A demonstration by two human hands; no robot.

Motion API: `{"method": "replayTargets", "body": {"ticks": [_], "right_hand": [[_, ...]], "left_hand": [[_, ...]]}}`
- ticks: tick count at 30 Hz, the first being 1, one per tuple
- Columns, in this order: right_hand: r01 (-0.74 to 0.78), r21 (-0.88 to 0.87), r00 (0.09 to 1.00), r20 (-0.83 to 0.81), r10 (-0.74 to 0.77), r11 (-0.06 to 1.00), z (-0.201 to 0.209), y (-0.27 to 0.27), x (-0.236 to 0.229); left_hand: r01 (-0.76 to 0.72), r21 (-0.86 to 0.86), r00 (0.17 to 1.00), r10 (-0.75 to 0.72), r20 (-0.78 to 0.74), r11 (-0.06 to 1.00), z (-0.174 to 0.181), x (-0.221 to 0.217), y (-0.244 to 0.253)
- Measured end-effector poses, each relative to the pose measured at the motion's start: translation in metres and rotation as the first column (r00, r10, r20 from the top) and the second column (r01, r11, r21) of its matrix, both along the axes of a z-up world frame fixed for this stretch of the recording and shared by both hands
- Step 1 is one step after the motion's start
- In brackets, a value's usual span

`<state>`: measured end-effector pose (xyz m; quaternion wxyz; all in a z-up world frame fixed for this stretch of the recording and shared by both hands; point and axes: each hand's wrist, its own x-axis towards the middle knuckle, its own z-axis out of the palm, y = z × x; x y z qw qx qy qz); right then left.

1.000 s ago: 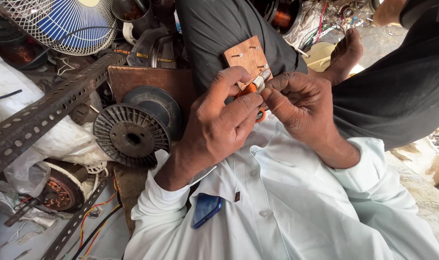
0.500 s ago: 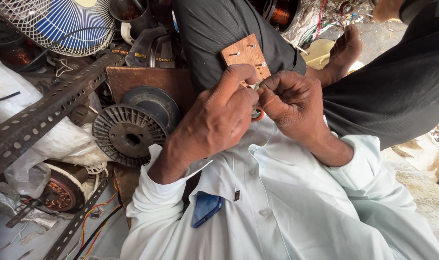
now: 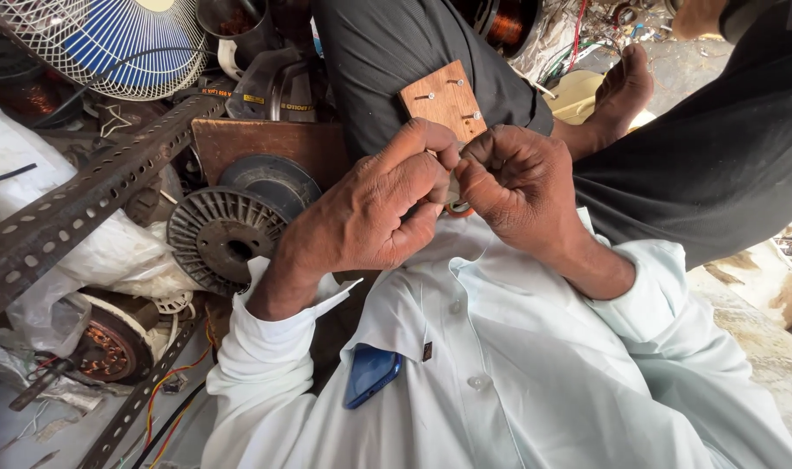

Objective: Insulating and winding copper coils for a fan motor using tape.

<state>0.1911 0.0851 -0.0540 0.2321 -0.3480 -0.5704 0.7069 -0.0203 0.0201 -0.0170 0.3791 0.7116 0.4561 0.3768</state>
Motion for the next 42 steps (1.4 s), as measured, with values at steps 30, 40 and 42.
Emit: {"method": "replayTargets", "body": {"ticks": [30, 40, 42], "right_hand": [[-0.184, 0.638, 0.969, -0.01, 0.247, 0.748, 0.003, 0.015, 0.03], [-0.334, 0.377, 0.941, 0.093, 0.324, 0.864, 0.001, -0.016, 0.049], [-0.339, 0.395, 0.94, 0.099, 0.328, 0.854, -0.001, -0.018, 0.049]], "left_hand": [[0.056, -0.185, 0.936, 0.013, 0.352, 0.981, -0.013, 0.018, -0.016], [-0.043, -0.345, 0.937, 0.157, 0.312, 0.938, -0.027, 0.041, -0.053], [-0.046, -0.333, 0.936, 0.157, 0.314, 0.942, -0.026, 0.042, -0.055]]}}
